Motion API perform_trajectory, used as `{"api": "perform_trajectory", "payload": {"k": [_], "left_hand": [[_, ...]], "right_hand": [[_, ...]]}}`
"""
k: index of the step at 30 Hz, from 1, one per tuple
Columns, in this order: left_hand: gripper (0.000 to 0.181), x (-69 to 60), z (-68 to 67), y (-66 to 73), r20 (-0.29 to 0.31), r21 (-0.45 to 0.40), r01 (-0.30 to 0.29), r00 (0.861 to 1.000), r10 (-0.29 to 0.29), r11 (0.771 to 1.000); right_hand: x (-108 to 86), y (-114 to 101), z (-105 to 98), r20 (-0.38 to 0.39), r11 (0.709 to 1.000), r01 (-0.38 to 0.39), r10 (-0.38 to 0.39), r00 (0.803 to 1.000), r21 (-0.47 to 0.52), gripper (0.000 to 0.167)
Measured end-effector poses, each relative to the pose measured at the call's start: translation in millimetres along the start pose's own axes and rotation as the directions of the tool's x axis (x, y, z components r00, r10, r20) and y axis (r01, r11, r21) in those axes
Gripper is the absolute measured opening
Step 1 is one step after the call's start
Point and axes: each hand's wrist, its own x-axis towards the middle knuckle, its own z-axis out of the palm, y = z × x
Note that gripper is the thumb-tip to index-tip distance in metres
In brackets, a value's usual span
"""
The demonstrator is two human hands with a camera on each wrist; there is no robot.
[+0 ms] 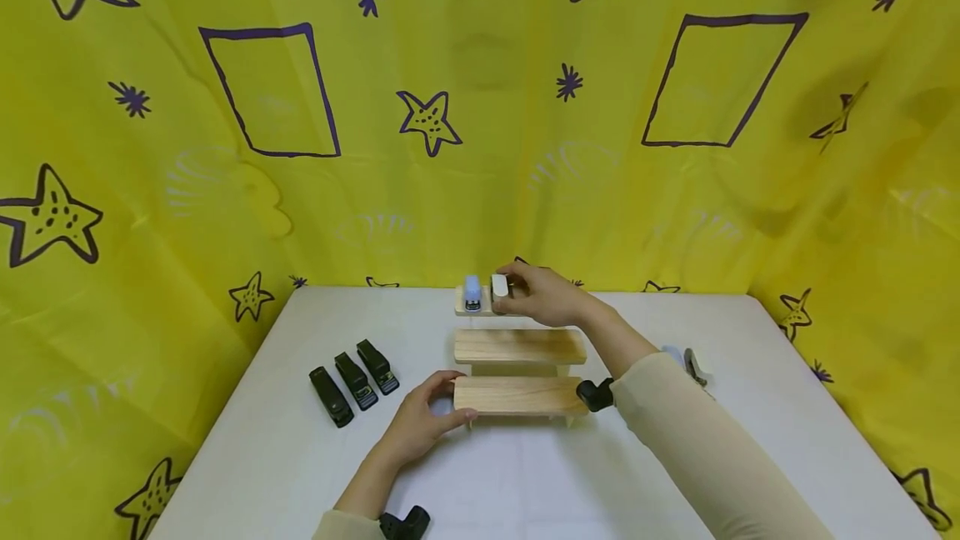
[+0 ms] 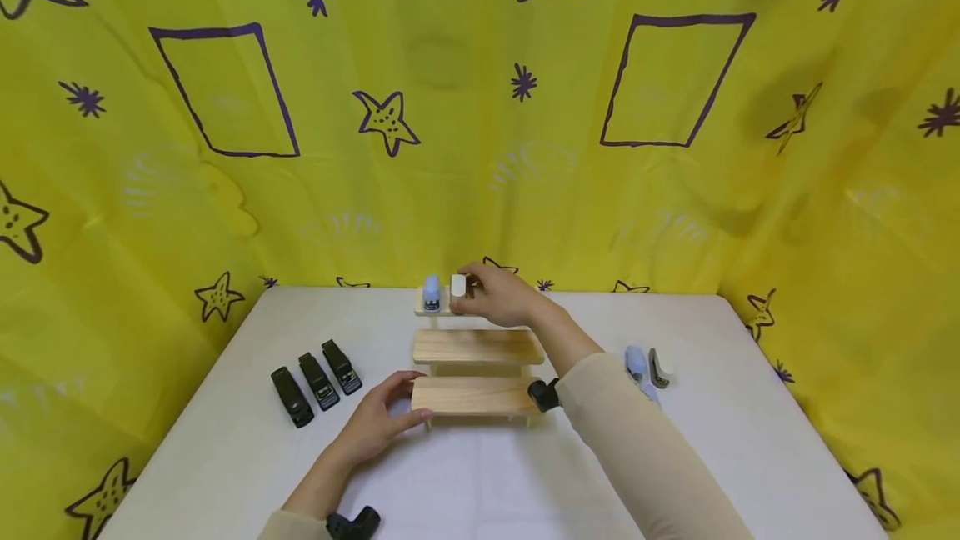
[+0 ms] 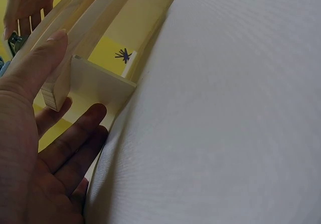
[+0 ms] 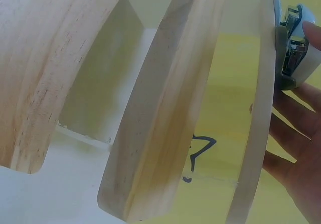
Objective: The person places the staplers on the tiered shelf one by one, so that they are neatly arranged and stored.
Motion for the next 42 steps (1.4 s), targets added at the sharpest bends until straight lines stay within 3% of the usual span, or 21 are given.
{"api": "perform_trajectory", "payload": {"k": [27,42], "left_hand": [[0.057,0.5,-0.2,-0.8,0.0,-0.007,0.001,1.0,-0.001,1.0],[0.057,-0.6,-0.1,-0.4,0.003,0.0,0.007,1.0,-0.007,1.0]], "right_hand": [[-0.7,0,4,-0.015,1.0,-0.022,0.022,1.0,-0.014,0.075],[-20.6,12,-6,-0.064,1.0,0.003,-0.004,0.998,-0.022,0.077]]}}
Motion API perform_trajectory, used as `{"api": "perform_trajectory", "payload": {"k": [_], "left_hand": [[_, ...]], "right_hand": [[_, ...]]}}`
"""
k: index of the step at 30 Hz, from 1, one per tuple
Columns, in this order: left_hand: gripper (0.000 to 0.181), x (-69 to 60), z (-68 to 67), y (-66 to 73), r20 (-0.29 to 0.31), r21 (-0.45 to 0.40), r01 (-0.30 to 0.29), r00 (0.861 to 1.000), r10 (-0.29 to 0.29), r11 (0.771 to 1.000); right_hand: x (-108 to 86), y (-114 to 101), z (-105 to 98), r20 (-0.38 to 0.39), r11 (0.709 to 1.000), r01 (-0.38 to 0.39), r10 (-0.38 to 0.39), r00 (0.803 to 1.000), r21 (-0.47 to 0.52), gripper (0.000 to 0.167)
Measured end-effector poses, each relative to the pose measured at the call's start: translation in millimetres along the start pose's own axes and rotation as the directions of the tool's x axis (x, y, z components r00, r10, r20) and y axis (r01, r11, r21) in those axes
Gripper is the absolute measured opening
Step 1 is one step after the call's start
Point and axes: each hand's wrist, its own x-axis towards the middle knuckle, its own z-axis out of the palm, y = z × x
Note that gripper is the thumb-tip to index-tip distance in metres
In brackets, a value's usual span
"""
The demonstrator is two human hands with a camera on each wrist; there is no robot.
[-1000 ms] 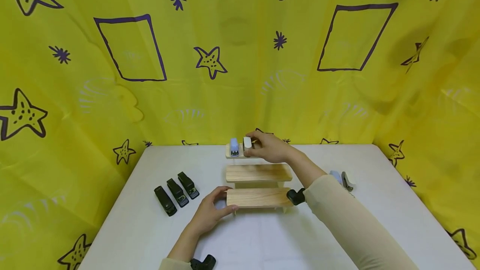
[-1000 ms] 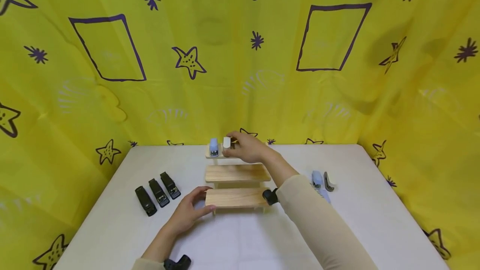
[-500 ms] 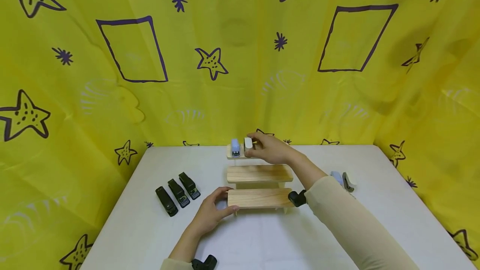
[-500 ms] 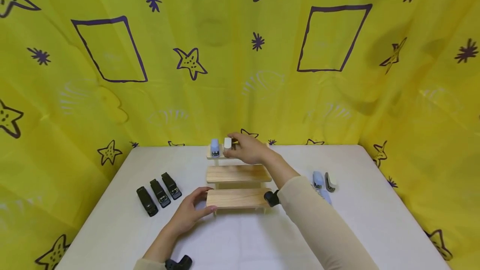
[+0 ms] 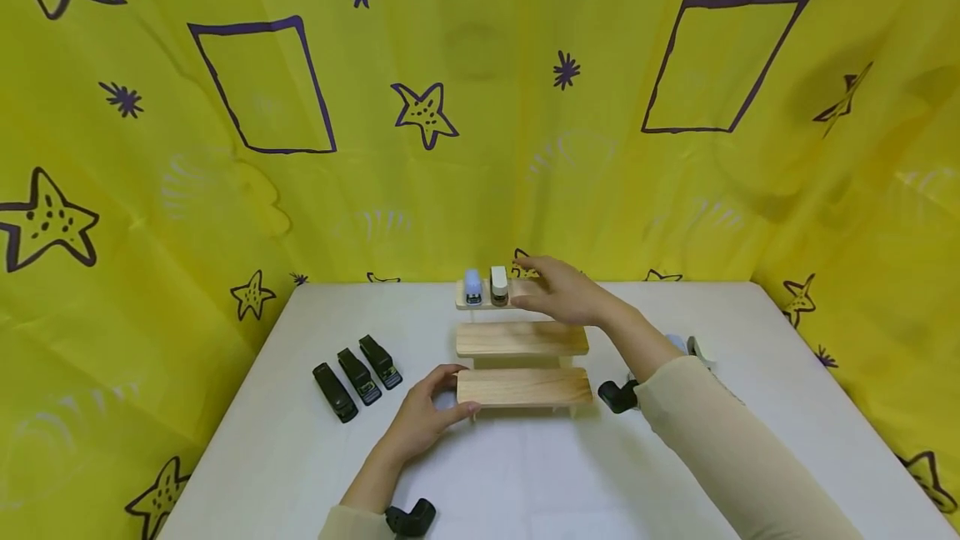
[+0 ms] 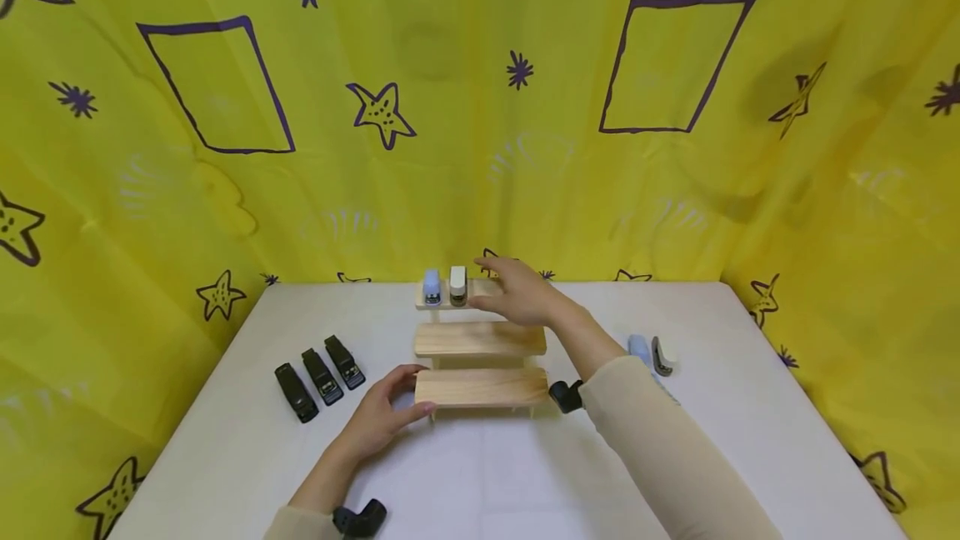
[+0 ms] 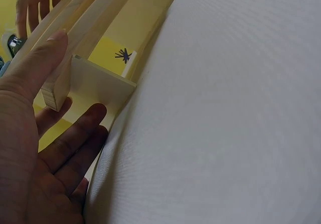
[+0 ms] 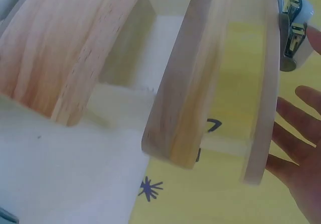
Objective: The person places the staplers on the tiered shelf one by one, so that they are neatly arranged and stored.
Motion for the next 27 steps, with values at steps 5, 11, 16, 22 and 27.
{"api": "perform_trajectory", "payload": {"k": [5,11,16,22,27], "left_hand": [[0.057,-0.5,-0.4,0.9,-0.001,-0.006,0.003,1.0,-0.003,1.0],[0.056,-0.5,-0.6,1.2,0.004,-0.007,-0.006,1.0,0.006,1.0],[0.056,-0.5,-1.0,1.6,0.006,-0.004,-0.003,1.0,0.003,1.0],[0.056,-0.6,-1.4,1.6,0.004,-0.007,-0.003,1.0,0.003,1.0],[0.057,-0.7,-2.4,1.3,0.005,-0.003,0.003,1.0,-0.003,1.0]], "right_hand": [[-10.7,5,-8,-0.006,1.0,-0.027,0.027,1.0,-0.001,0.076],[-28.4,14,-16,-0.01,0.999,-0.038,0.037,0.999,-0.016,0.076],[-42.0,21,-22,-0.017,0.998,-0.048,0.047,0.999,-0.04,0.078],[-53.8,31,-26,-0.026,0.995,-0.056,0.054,0.998,-0.087,0.078],[-64.2,41,-30,-0.028,0.991,-0.091,0.089,0.996,-0.094,0.081]]}}
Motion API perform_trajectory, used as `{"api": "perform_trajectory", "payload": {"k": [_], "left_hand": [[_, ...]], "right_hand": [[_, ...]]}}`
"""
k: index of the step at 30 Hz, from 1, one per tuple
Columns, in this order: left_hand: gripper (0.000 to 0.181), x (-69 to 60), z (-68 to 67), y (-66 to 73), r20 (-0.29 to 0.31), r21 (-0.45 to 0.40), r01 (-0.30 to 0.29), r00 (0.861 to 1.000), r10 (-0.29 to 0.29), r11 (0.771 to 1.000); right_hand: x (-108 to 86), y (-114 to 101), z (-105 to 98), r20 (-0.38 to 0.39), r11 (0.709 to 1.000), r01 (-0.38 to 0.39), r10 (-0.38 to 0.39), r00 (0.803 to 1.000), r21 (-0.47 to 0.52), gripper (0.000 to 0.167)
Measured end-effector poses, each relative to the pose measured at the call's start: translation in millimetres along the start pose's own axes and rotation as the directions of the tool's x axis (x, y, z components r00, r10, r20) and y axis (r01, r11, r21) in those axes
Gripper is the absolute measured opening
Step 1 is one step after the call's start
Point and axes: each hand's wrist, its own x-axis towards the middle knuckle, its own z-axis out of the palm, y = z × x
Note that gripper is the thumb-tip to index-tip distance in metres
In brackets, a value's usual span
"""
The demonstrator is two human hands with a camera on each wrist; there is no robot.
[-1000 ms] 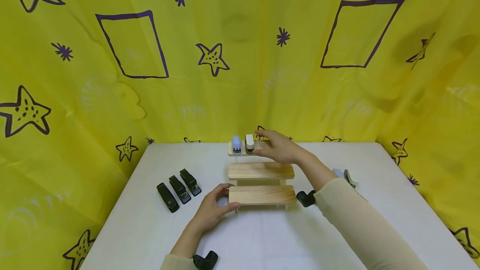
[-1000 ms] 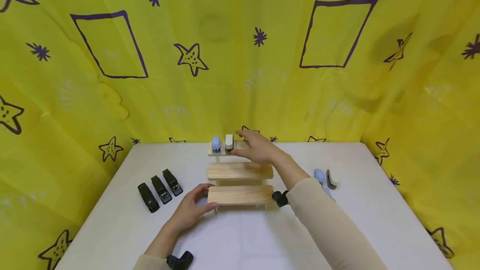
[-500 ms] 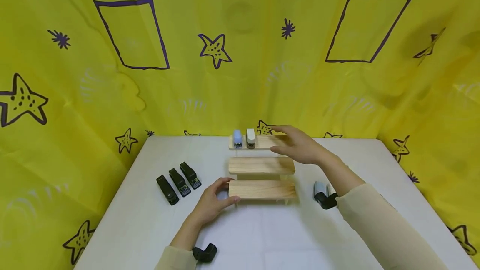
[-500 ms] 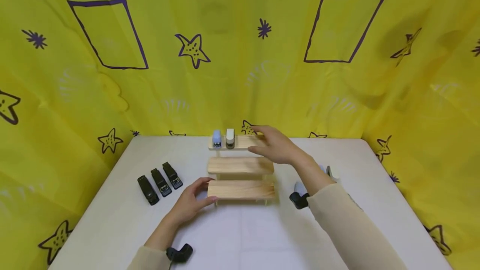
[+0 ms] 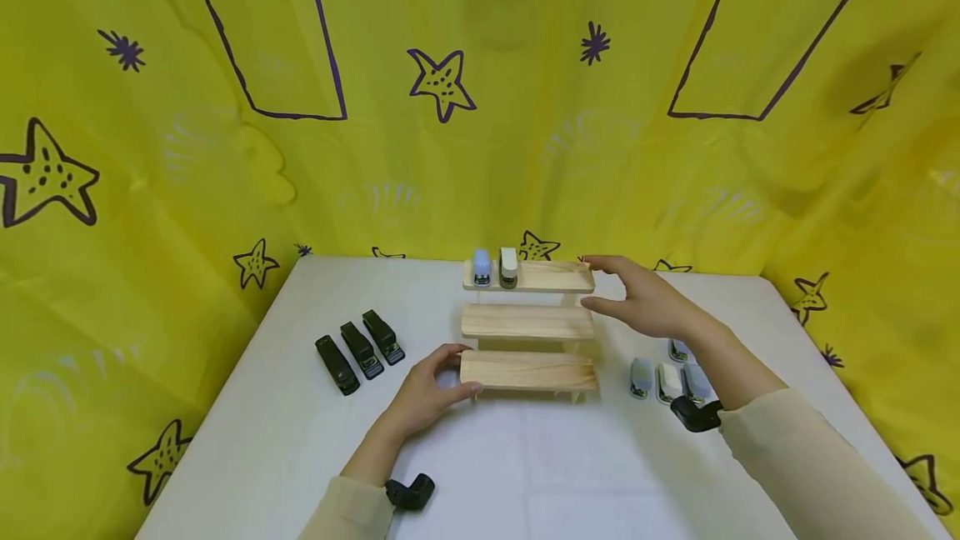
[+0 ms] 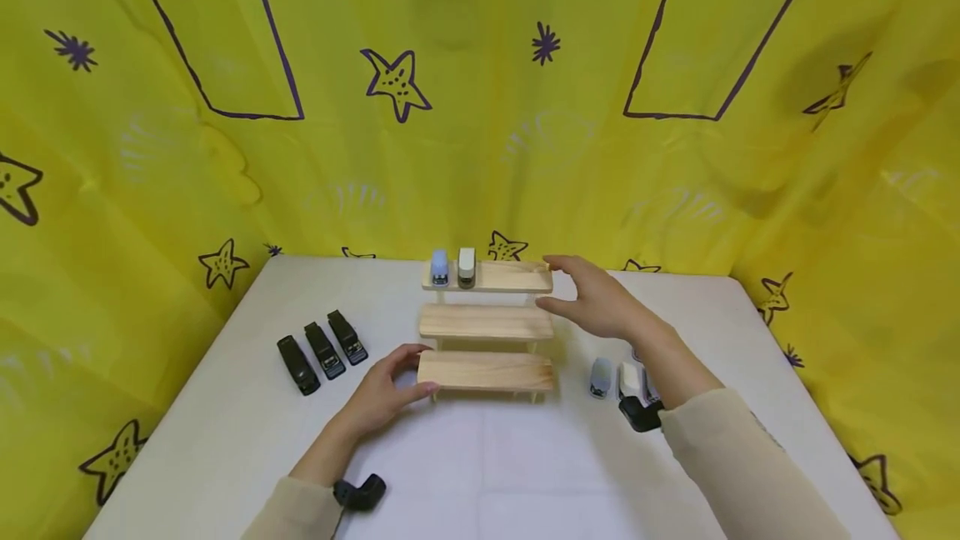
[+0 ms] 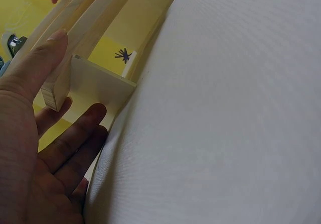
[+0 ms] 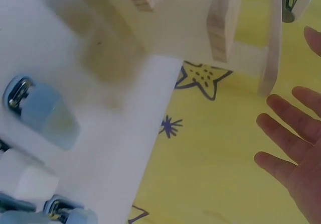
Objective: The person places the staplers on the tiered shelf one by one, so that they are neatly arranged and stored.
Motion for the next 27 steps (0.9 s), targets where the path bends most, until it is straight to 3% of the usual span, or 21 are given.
{"api": "perform_trajectory", "payload": {"k": [10,18,27], "left_hand": [[0.057,4.7,-5.3,5.2,-0.002,0.007,0.005,1.0,-0.005,1.0],[0.057,3.4,-4.0,6.1,-0.005,-0.001,0.021,1.0,-0.021,1.0],[0.056,0.7,0.6,2.6,-0.011,-0.02,0.031,0.999,-0.031,0.999]], "right_hand": [[-19.2,21,-5,0.0,0.998,-0.041,0.041,0.999,-0.041,0.083],[-31.3,38,7,0.033,0.996,-0.062,0.063,0.997,-0.057,0.077],[-45.1,53,23,0.119,0.991,-0.088,0.1,0.988,-0.097,0.075]]}}
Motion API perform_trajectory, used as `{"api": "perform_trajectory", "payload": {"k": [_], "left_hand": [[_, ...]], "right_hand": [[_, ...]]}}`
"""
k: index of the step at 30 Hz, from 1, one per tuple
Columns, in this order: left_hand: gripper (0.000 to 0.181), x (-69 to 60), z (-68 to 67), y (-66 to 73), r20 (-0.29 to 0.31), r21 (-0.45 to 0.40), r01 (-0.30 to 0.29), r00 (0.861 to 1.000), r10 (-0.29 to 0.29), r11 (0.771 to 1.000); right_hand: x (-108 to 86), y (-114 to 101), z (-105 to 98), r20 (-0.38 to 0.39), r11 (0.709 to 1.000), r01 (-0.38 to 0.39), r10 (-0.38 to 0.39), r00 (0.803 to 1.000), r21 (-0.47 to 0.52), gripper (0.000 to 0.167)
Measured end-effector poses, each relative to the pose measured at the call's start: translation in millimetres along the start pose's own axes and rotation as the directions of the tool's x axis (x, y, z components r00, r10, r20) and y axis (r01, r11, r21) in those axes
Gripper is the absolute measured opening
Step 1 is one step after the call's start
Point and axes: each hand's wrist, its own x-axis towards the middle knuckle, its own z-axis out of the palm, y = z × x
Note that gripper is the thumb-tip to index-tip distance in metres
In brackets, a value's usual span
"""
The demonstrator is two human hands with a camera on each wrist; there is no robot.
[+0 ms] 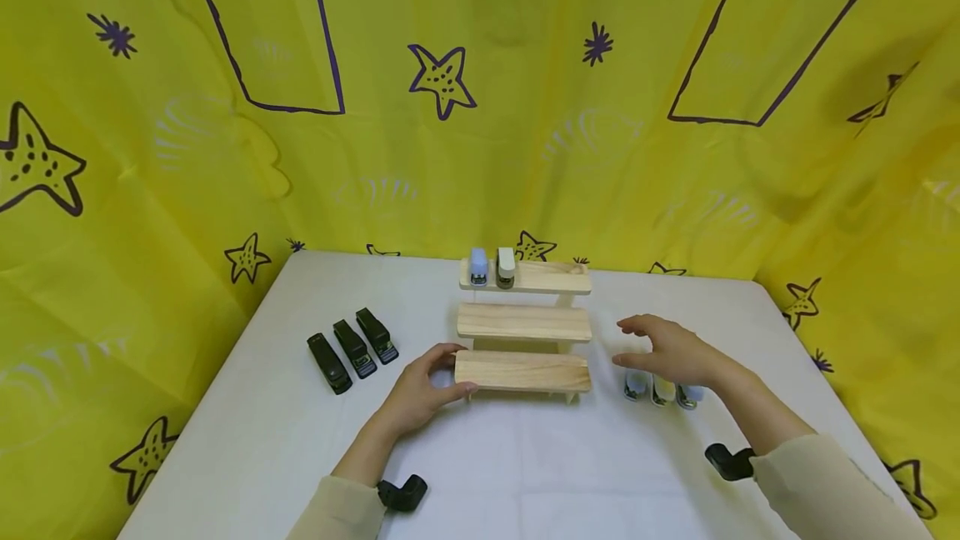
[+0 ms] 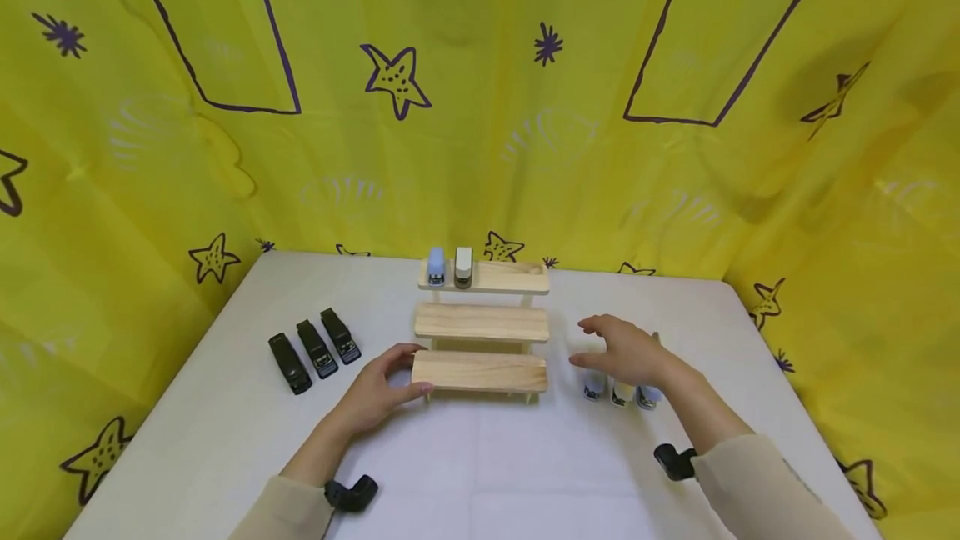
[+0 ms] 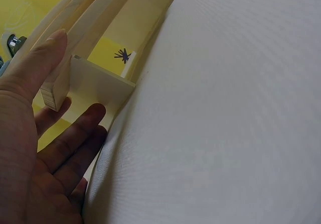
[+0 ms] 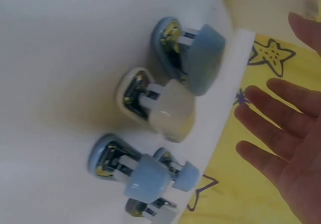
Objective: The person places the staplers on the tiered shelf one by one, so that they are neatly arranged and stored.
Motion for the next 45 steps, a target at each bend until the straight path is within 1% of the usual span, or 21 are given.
{"api": "perform_trajectory", "payload": {"k": [5,10,19,25,31,34,38,45], "left_hand": [[0.056,-0.3,0.0,-1.0,0.005,-0.001,-0.005,1.0,0.005,1.0],[0.056,-0.7,0.2,-1.8,0.007,0.005,-0.002,1.0,0.002,1.0],[0.056,-0.5,-0.2,-2.8,0.01,0.011,0.002,1.0,-0.002,1.0],[0.056,-1.0,-0.5,-2.1,0.011,0.004,-0.006,1.0,0.006,1.0],[0.056,-0.7,-1.0,-1.6,0.007,0.0,-0.016,1.0,0.016,1.0],[0.055,-0.6,-1.2,-1.8,0.004,0.002,-0.017,1.0,0.017,1.0],[0.056,0.1,-0.5,-2.5,0.015,-0.002,-0.022,1.0,0.022,1.0],[0.055,-0.5,0.1,-2.9,0.007,0.003,-0.016,1.0,0.016,1.0]], "right_hand": [[-5.0,11,10,0.049,1.0,-0.026,0.025,0.998,0.013,0.073],[-7.4,20,16,0.068,0.999,-0.032,0.031,0.997,0.008,0.072],[-9.8,26,23,0.064,0.999,-0.02,0.022,0.998,-0.038,0.071],[-9.6,27,26,0.051,0.999,-0.014,0.016,0.999,-0.052,0.068],[-9.4,26,26,0.038,0.997,-0.017,0.019,0.999,-0.07,0.066],[-9.7,26,25,0.036,0.997,-0.023,0.026,0.999,-0.07,0.066],[-11.0,27,26,0.026,0.997,-0.036,0.038,0.999,-0.069,0.066],[-9.7,32,30,-0.005,0.998,-0.024,0.023,1.0,-0.063,0.064]]}}
